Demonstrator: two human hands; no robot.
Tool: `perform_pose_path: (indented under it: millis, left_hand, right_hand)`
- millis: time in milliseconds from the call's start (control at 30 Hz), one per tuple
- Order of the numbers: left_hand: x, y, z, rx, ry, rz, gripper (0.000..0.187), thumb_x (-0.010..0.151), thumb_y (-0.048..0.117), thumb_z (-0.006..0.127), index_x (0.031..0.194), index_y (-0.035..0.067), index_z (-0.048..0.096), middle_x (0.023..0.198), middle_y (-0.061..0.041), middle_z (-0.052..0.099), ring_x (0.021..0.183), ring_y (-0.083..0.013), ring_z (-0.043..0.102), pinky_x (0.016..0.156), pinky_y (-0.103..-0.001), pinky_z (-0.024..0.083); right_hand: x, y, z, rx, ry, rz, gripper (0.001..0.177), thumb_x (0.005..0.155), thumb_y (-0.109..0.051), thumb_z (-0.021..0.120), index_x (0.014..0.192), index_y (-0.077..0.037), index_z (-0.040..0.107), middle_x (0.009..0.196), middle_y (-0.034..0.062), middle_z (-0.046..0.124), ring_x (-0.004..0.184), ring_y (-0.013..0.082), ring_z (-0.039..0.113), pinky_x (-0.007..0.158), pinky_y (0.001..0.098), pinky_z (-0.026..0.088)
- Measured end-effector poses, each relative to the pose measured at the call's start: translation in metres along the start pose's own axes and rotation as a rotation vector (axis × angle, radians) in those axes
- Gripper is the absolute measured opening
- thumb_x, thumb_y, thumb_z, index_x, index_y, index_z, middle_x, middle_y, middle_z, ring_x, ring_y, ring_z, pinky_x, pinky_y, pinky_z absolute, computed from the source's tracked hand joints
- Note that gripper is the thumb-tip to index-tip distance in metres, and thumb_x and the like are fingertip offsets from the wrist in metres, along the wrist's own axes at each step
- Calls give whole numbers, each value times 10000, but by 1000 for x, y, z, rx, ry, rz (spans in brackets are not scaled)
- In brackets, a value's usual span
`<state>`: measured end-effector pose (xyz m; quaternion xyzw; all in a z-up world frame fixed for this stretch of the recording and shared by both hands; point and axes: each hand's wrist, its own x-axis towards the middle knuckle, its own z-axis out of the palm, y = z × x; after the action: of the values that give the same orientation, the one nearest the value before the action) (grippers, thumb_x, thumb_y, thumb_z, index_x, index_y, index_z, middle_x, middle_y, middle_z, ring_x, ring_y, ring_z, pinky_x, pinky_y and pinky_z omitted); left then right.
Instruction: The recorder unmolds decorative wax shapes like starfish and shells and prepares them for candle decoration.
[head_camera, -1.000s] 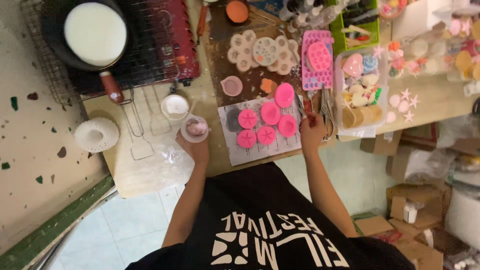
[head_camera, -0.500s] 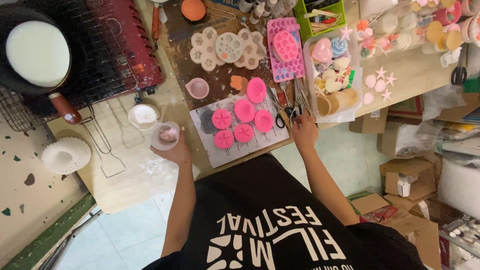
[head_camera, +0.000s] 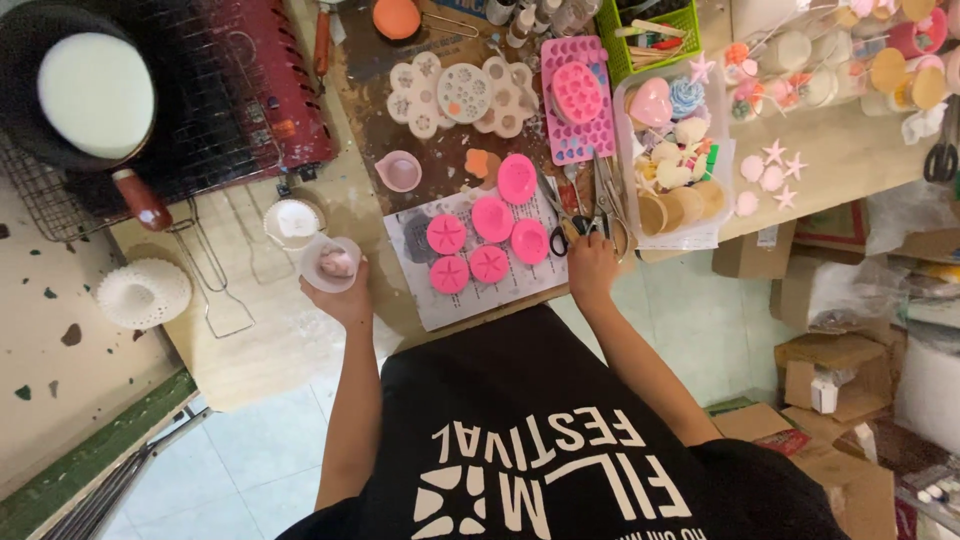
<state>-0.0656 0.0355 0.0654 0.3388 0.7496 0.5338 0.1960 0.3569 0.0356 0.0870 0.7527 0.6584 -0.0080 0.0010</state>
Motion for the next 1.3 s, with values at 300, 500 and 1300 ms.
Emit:
perform_pose_path:
  millis: [300,500,1300]
  left_hand:
    - [4,-22,-6,210,-72,48,806,666,251,1002,1311,25,573,1254,-144,536,1192,-366,538,1028,-491,456]
    - [10,-24,-11,273,-141,35,825,641,259,1002,1314,24,585,1245,-156,510,1186,-385,508,1023,-514,426]
    - [12,-6,-21,147,-57,111,746,684,205,912,1320,43,557,1215,-168,590,1166,-404,507,1005,-514,410]
  right_hand:
    - [12,0,20,-130,1,28,190,839,-205,669,858,-20,707,1028,148,678,1012,329,637,706,449,560]
    - [20,9,2,31,-33,-99,231,901,-222,663,883,7,683,977,200,646,992,375,607,837,501,519]
    - [-16,-239,-266,436,-304,-208,258,922,-90,633,1174,-67,679,1004,193,732,926,415,698,729,504,543]
